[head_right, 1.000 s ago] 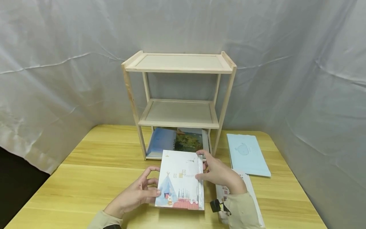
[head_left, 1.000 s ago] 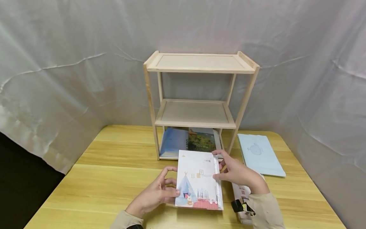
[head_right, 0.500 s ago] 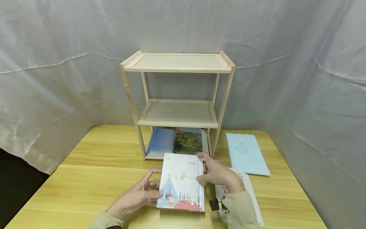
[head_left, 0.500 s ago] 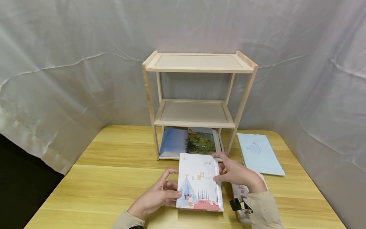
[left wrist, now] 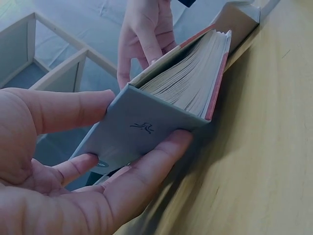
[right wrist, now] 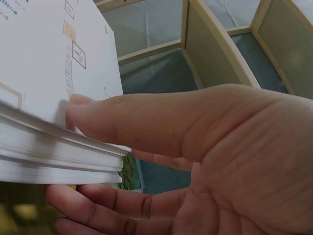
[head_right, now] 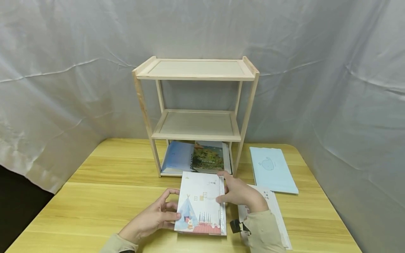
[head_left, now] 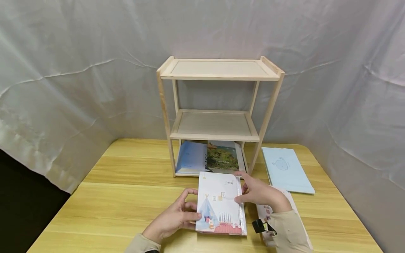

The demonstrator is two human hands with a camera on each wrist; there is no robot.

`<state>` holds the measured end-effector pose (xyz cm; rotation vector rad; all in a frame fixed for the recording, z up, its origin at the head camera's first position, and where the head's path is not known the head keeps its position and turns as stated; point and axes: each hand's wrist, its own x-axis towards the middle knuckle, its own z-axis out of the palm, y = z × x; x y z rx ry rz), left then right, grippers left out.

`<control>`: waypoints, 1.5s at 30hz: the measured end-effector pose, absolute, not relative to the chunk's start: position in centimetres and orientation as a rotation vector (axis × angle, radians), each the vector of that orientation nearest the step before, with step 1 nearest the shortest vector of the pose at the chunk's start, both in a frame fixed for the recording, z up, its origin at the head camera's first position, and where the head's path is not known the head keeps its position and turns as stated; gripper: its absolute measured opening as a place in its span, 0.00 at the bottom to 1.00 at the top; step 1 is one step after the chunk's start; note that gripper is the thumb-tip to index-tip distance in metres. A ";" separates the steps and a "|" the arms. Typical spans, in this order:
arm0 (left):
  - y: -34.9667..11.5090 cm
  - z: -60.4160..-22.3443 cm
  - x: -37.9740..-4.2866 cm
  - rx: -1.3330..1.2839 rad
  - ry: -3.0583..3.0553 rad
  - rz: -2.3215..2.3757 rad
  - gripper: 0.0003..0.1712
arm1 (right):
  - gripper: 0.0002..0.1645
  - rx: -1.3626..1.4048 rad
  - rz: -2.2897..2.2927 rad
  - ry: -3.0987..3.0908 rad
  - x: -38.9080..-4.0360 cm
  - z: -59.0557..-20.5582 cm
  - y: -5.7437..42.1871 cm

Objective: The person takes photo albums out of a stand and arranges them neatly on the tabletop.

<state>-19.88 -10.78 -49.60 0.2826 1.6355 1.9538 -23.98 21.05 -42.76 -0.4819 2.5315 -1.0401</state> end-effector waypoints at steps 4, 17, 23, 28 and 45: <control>-10.8 -49.7 -19.9 0.287 1.639 1.954 0.39 | 0.55 -0.469 -1.022 2.538 -24.0 -42.7 20.9; -10.7 -50.2 -19.8 0.286 1.643 1.963 0.38 | 0.60 -0.387 -0.986 2.553 -24.0 -43.3 19.8; -10.6 -50.3 -19.7 0.264 1.644 1.969 0.37 | 0.62 -0.350 -0.961 2.560 -24.1 -43.7 19.3; -10.7 -50.4 -19.5 0.254 1.654 1.969 0.38 | 0.64 -0.323 -0.933 2.561 -24.2 -43.9 18.8; -10.3 -50.4 -19.6 0.242 1.685 1.970 0.35 | 0.59 -0.375 -0.885 2.593 -24.3 -44.4 18.7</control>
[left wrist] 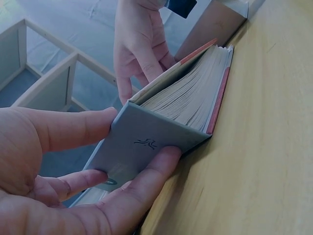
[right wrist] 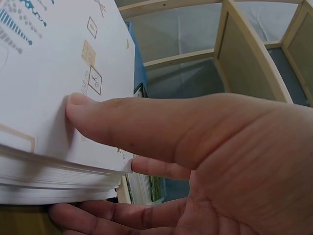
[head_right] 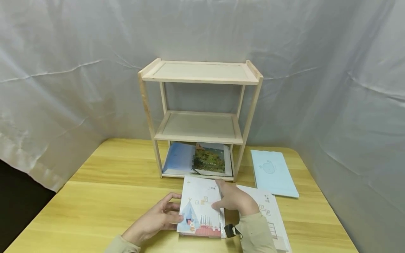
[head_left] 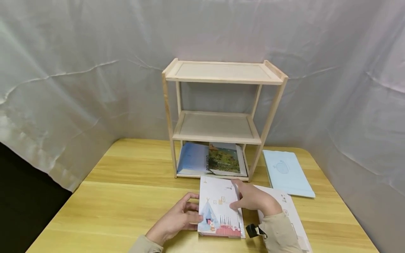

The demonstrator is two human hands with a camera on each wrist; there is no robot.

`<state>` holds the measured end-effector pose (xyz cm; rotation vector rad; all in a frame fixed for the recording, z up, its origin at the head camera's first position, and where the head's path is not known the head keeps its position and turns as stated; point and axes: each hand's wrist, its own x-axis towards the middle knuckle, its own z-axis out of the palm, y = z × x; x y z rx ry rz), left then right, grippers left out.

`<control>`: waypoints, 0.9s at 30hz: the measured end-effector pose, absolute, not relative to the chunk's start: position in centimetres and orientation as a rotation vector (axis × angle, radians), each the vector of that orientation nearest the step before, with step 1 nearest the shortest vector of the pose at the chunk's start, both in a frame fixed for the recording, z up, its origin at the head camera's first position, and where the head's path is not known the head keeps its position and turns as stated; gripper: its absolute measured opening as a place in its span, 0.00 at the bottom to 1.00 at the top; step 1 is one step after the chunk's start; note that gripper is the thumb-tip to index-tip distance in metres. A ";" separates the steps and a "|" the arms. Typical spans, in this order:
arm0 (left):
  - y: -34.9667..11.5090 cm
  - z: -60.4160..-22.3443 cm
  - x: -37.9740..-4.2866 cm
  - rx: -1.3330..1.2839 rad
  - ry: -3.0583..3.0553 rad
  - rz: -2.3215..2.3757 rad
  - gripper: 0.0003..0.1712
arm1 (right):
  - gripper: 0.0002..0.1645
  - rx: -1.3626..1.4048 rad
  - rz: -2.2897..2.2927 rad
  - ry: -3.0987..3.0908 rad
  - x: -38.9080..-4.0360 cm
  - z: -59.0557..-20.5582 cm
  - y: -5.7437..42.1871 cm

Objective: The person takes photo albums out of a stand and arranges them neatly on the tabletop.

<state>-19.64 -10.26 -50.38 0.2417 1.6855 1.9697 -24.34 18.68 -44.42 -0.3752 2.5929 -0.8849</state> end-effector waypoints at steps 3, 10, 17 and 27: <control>-10.3 -50.3 -19.7 0.239 1.694 1.965 0.34 | 0.58 -0.384 -0.879 2.595 -24.4 -44.4 18.7; -10.2 -50.4 -19.7 0.238 1.703 1.960 0.33 | 0.56 -0.380 -0.863 2.606 -24.5 -44.6 18.9; -10.1 -50.4 -19.6 0.234 1.698 1.966 0.33 | 0.55 -0.383 -0.881 2.602 -24.4 -44.7 18.9; -10.2 -50.4 -19.6 0.238 1.698 1.964 0.35 | 0.53 -0.370 -0.881 2.605 -24.5 -44.9 18.8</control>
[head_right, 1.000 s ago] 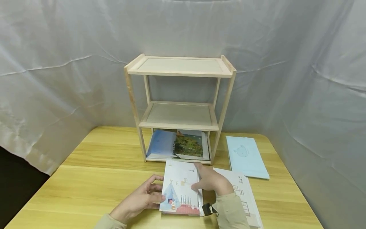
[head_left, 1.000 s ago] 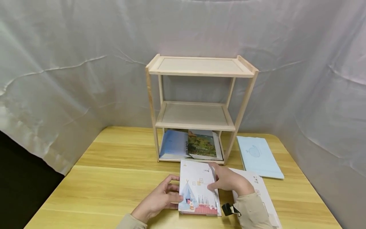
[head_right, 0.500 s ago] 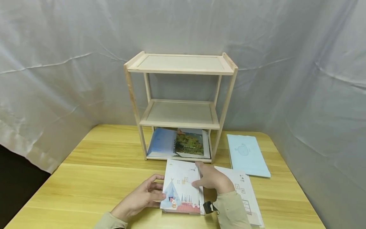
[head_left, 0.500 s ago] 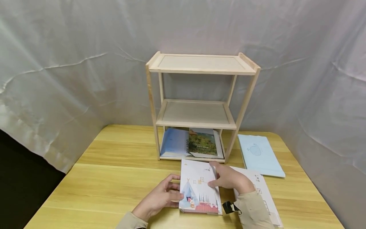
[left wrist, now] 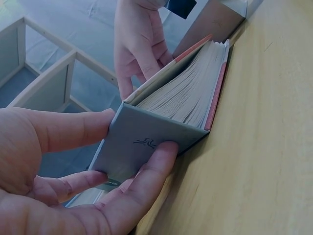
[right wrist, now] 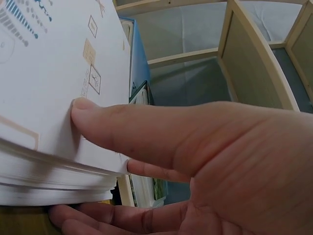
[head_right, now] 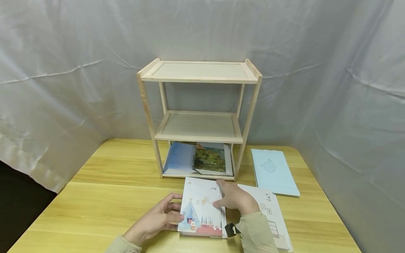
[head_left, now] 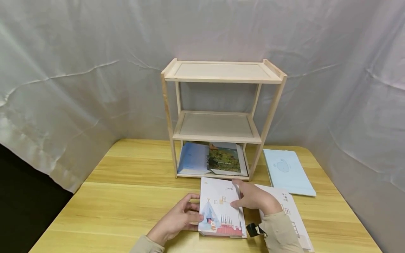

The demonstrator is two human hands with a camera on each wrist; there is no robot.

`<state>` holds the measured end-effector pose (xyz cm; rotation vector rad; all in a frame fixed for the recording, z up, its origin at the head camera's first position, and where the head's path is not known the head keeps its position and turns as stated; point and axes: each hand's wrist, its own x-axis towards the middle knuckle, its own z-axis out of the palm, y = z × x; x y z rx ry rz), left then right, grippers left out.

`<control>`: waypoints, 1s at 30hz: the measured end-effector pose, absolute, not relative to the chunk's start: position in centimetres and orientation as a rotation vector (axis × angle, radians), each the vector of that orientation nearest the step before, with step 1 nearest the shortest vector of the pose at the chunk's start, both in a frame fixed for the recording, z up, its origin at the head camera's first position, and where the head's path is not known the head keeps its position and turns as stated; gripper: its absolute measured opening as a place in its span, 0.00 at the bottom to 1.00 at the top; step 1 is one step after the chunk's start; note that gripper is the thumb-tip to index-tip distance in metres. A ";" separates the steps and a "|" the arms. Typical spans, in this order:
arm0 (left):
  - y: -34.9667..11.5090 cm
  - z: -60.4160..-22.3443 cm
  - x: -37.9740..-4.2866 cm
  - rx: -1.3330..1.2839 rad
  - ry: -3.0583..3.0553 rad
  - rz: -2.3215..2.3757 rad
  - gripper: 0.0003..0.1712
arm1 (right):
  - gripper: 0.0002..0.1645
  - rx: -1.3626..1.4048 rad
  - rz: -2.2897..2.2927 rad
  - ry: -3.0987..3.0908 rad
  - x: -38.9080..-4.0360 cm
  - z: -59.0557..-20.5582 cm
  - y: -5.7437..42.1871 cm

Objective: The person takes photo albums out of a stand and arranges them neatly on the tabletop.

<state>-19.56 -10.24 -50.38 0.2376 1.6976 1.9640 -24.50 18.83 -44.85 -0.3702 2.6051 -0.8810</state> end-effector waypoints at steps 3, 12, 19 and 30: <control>-10.3 -50.5 -19.5 0.246 1.694 1.962 0.35 | 0.50 -0.363 -0.869 2.602 -24.5 -44.9 18.8; -10.2 -50.5 -19.6 0.244 1.690 1.962 0.36 | 0.46 -0.344 -0.856 2.606 -24.4 -44.8 18.7; -10.6 -50.6 -19.6 0.232 1.697 1.953 0.36 | 0.44 -0.396 -0.857 2.605 -24.4 -45.0 18.5; -10.5 -50.7 -19.8 0.243 1.691 1.955 0.36 | 0.42 -0.375 -0.846 2.632 -24.4 -45.0 18.5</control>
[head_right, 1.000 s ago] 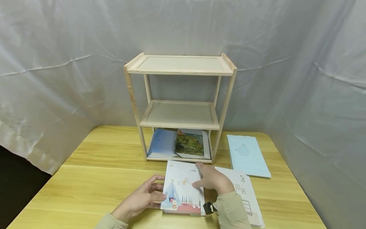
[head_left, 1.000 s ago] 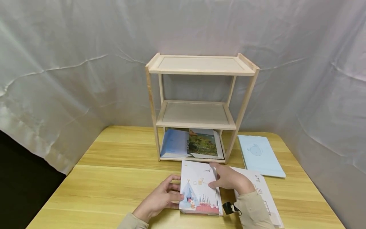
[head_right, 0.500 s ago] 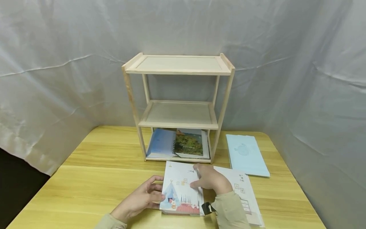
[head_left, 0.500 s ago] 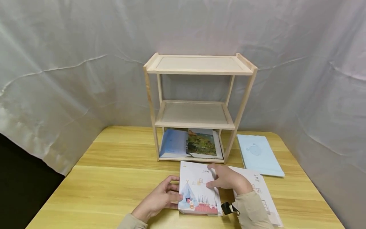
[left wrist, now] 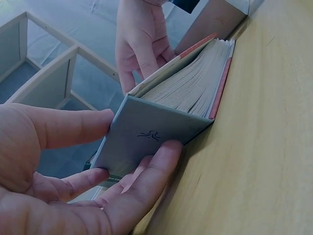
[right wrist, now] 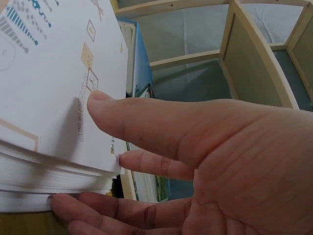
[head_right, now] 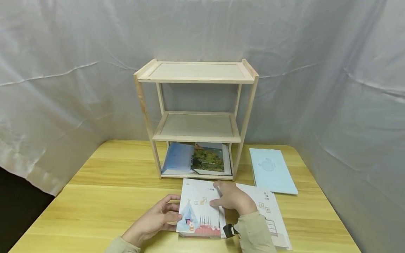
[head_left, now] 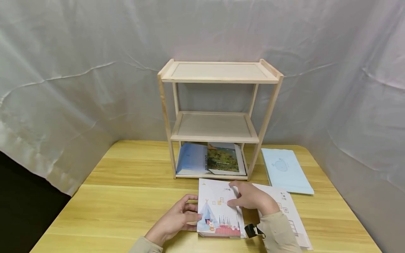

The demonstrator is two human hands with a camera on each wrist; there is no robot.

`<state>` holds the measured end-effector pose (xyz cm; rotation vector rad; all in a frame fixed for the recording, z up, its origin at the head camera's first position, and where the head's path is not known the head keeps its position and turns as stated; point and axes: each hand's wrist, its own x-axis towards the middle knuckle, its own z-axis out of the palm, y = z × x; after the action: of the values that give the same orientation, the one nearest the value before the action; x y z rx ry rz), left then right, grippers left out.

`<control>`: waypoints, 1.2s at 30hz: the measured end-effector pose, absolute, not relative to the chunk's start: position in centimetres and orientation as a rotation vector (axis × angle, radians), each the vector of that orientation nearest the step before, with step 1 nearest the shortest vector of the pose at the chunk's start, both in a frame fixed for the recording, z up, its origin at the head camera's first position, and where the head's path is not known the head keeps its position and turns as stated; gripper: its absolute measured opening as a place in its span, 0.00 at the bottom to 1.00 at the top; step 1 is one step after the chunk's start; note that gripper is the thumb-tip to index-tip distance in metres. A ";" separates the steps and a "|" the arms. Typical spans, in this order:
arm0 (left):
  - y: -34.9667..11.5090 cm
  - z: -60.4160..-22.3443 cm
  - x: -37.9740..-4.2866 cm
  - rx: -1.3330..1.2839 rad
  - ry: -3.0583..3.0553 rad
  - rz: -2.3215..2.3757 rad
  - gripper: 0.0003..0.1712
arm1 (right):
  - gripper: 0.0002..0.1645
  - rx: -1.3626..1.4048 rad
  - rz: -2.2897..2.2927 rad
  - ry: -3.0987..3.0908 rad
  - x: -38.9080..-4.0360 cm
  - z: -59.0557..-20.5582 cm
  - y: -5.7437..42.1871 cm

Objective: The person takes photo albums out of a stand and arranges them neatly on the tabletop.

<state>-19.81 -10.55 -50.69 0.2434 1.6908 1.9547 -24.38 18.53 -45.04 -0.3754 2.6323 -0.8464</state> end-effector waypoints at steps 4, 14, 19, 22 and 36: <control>-10.6 -50.7 -19.8 0.243 1.694 1.961 0.36 | 0.42 -0.372 -0.858 2.621 -24.3 -45.0 18.5; -10.5 -50.7 -19.8 0.231 1.708 1.965 0.33 | 0.40 -0.415 -0.898 2.581 -24.4 -45.2 18.9; -10.6 -50.7 -19.8 0.215 1.730 1.965 0.31 | 0.40 -0.457 -0.929 2.546 -24.5 -45.2 19.1; -10.7 -50.6 -19.8 0.200 1.743 1.964 0.30 | 0.40 -0.470 -0.923 2.541 -24.5 -45.0 19.1; -10.8 -50.4 -19.9 0.178 1.767 1.956 0.32 | 0.37 -0.495 -0.907 2.550 -24.3 -44.4 19.2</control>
<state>-19.89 -10.76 -50.38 0.1783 1.7667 1.9556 -24.30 19.21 -44.38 -0.4951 2.5501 -0.9071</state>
